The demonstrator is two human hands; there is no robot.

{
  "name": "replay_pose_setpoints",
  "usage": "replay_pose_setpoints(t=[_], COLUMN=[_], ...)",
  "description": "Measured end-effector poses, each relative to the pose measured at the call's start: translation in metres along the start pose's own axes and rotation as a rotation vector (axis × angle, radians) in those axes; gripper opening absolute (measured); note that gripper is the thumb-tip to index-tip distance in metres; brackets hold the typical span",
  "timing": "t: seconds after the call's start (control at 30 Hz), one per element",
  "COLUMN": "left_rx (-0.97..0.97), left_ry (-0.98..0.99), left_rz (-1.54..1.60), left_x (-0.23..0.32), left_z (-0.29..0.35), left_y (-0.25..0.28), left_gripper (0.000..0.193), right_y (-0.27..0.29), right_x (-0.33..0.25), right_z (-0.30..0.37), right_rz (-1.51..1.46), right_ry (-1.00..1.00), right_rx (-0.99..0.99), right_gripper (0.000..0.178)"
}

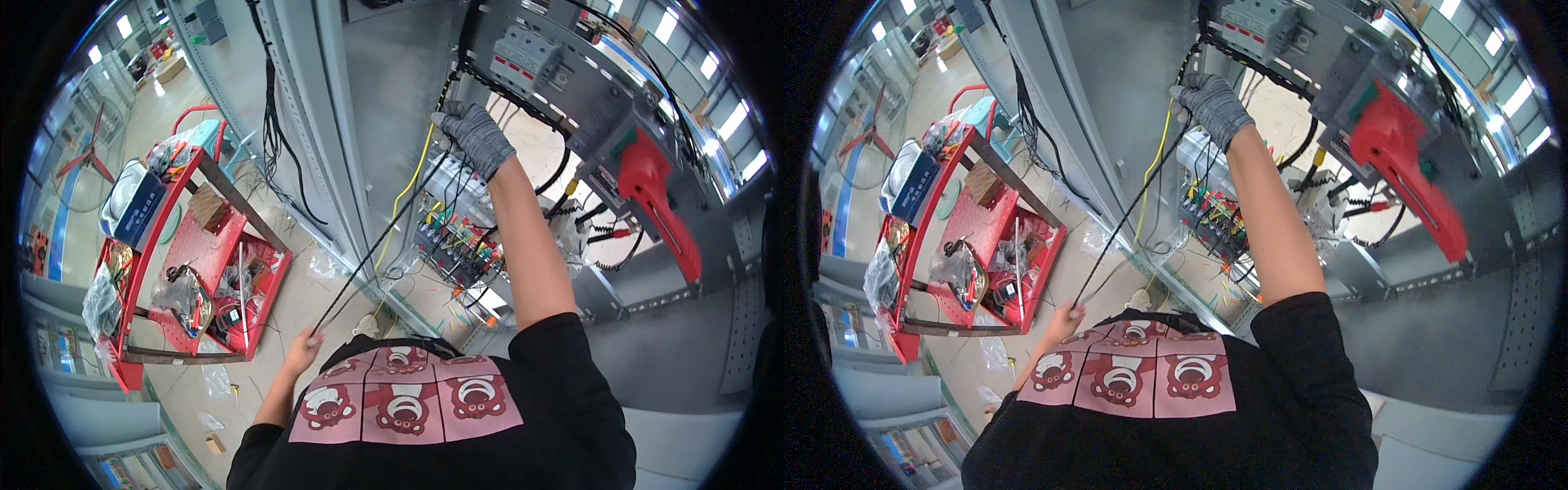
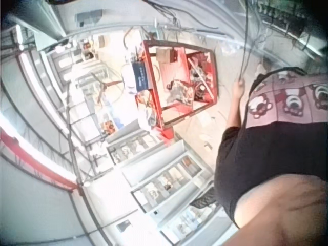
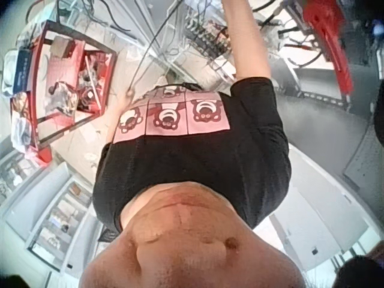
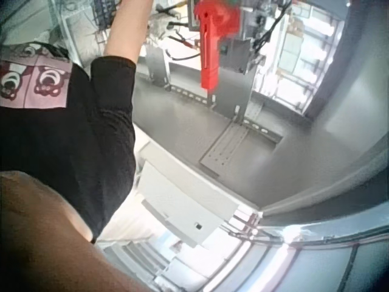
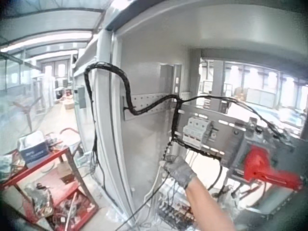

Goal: The person works inside an open electrical cabinet, stripping wire insulation with pliers and routing wires through the interior. They handle multiple colored wires, organize them along the cabinet frame, and connect them to terminal blocks using a screwdriver.

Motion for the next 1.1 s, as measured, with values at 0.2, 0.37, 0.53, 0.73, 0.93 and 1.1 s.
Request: replay_pose_setpoints(t=[0.2,0.37,0.53,0.73,0.93,1.1], left_rx=[0.088,0.405,0.003,0.097,0.331,0.161], left_ry=[0.060,-0.612,-0.439,-0.487,-0.818,-0.564], left_rz=[-0.227,0.162,0.842,0.648,0.229,0.036], left_x=[-0.042,0.296,0.336,0.327,0.340,0.334], left_z=[0.038,-0.005,-0.104,-0.086,-0.059,-0.082], left_y=[-0.001,0.071,0.027,0.041,0.048,0.029], left_gripper=[0.040,0.034,0.019,0.013,0.019,0.016], right_y=[-0.008,-0.011,-0.011,-0.006,-0.016,-0.011], right_x=[-0.004,0.010,-0.001,0.009,0.001,0.008], right_z=[0.002,-0.001,-0.003,0.001,0.002,0.000], right_rz=[-0.024,-0.249,-0.252,-0.247,-0.136,-0.102], right_ry=[-0.018,-0.036,-0.035,-0.093,-0.045,-0.057], right_rx=[-0.038,-0.074,0.001,0.110,0.124,0.129], right_gripper=[0.021,0.021,0.019,0.021,0.016,0.018])
Point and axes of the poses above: each hand's wrist, its own z-axis away from the middle knuckle, its own y-axis out of the back of the hand, x = y × z, the point moved 10 cm from there along -z, towards the middle knuckle, and after that the axes turned 13 degrees about y, right-handed, at the moved point
